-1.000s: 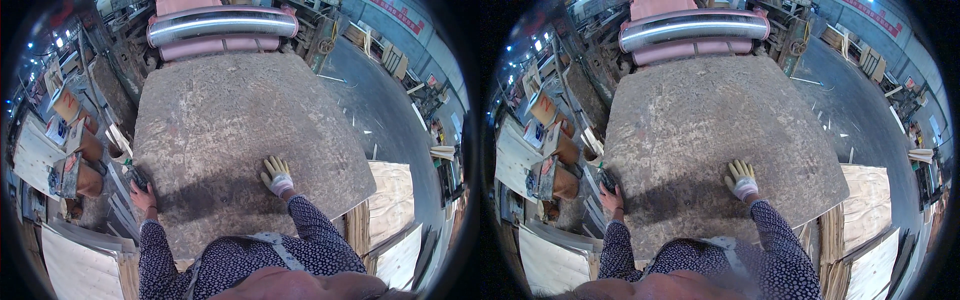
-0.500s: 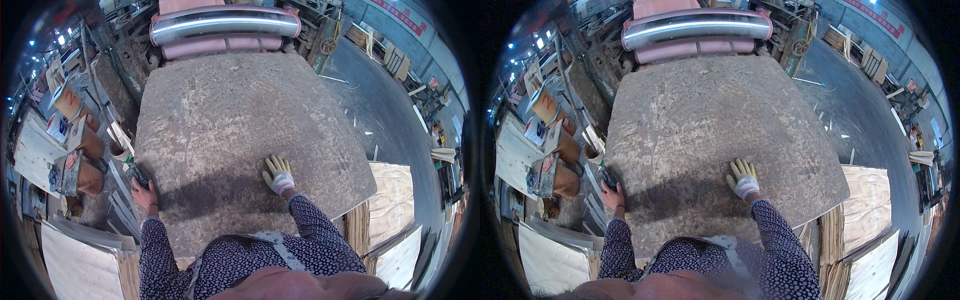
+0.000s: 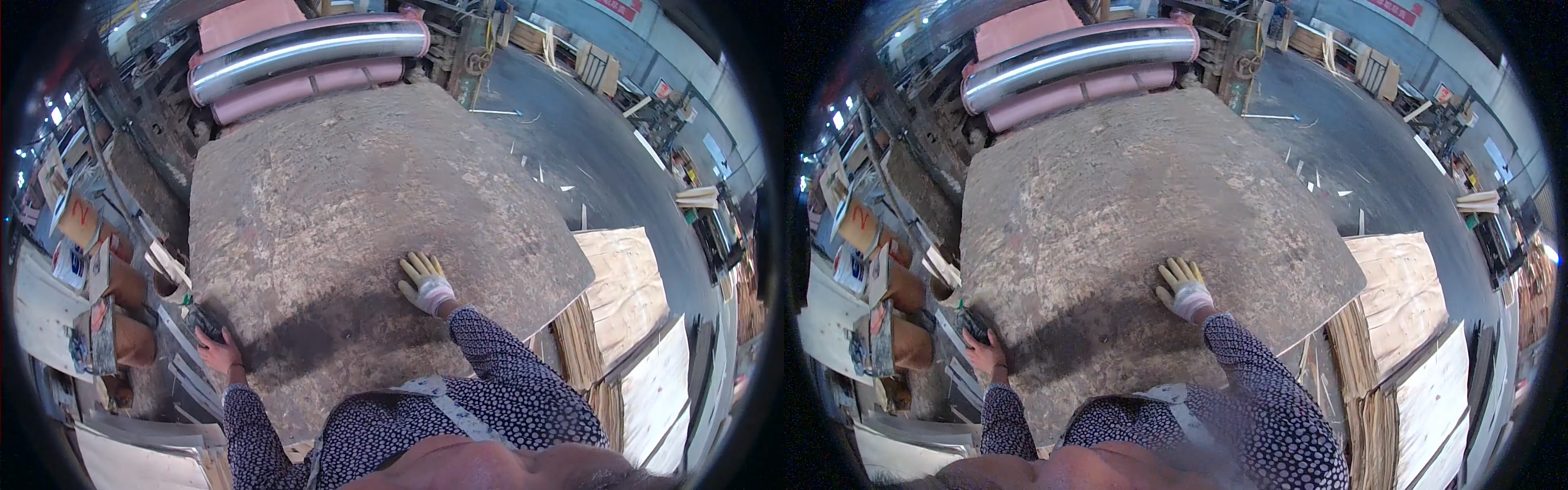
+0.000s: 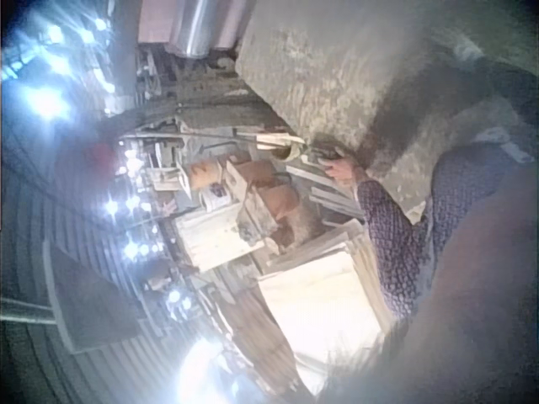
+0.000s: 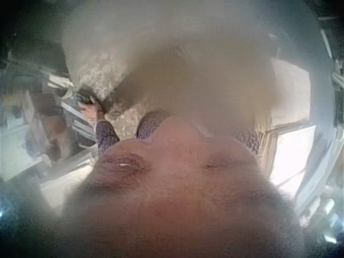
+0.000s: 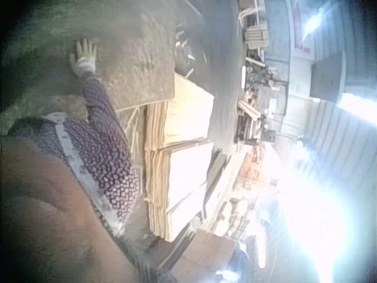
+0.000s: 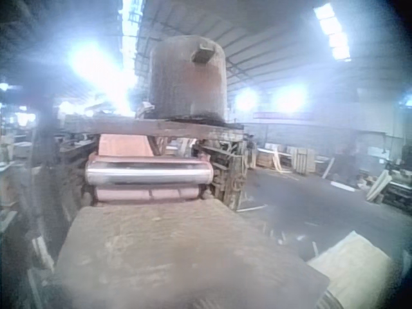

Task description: Processing thin wood veneer sheets through an industrial gluing or laminating machine.

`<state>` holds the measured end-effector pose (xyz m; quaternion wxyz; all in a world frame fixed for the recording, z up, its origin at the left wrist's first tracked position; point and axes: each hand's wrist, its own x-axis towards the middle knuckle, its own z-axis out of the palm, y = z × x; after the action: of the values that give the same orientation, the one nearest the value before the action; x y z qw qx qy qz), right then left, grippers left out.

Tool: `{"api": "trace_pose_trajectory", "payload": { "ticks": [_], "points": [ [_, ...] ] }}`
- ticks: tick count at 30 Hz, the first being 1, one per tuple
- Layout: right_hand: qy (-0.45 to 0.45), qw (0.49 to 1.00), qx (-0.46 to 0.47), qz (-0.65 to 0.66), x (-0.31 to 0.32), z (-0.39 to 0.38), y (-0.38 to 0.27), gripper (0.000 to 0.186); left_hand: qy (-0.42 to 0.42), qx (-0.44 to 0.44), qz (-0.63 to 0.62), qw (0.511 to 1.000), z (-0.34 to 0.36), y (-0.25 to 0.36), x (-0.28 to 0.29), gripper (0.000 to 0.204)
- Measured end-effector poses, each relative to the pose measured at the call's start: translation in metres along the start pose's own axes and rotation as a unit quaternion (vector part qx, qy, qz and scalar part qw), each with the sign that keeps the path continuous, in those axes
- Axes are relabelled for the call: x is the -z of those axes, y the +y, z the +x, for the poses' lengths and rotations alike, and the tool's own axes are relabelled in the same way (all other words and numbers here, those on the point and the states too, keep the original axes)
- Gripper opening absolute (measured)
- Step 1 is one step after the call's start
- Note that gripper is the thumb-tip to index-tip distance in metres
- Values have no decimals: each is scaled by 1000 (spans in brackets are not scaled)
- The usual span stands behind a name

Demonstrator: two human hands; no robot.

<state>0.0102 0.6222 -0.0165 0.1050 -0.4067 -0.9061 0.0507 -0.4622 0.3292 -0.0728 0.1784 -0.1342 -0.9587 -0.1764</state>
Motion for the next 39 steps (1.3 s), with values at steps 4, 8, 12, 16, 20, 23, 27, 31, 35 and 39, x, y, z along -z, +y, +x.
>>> {"api": "trace_pose_trajectory", "payload": {
  "ticks": [4, 8, 12, 16, 20, 23, 27, 31, 35, 39],
  "points": [
    [8, 1000, -5, -6, -1, -4, 6, 60, 10, -15, 8, 1000, -3, 2, -6, 82],
    [16, 1000, -3, -2, -2, -7, 7, 60, -2, -3, 7, 1000, -5, 3, -1, 81],
    [10, 1000, -3, -2, 0, -5, 7, 59, 11, -10, 7, 1000, -4, 1, -2, 81],
    [13, 1000, -6, 18, -4, -6, 8, 59, 1, -7, 12, 1000, -3, 4, 1, 81],
    [11, 1000, -6, 12, -4, -2, 9, 59, 27, -27, 3, 999, 0, 1, -4, 81],
    [8, 1000, -7, 4, -1, -1, 11, 59, 37, -32, -5, 999, -1, 5, -7, 81],
    [3, 1000, -13, 12, 3, -1, 13, 59, 10, -14, -3, 1000, -3, 15, -2, 82],
    [-1, 1000, -11, 7, 2, 1, 14, 60, 20, -22, -11, 1000, -2, 16, 2, 82],
    [-11, 1000, -8, 1, 1, 2, 11, 60, 28, -15, -3, 999, -1, 10, 0, 81],
    [-8, 1000, -7, 0, -1, 1, 14, 59, 17, -12, 3, 1000, -4, 11, 2, 80]
  ]
}}
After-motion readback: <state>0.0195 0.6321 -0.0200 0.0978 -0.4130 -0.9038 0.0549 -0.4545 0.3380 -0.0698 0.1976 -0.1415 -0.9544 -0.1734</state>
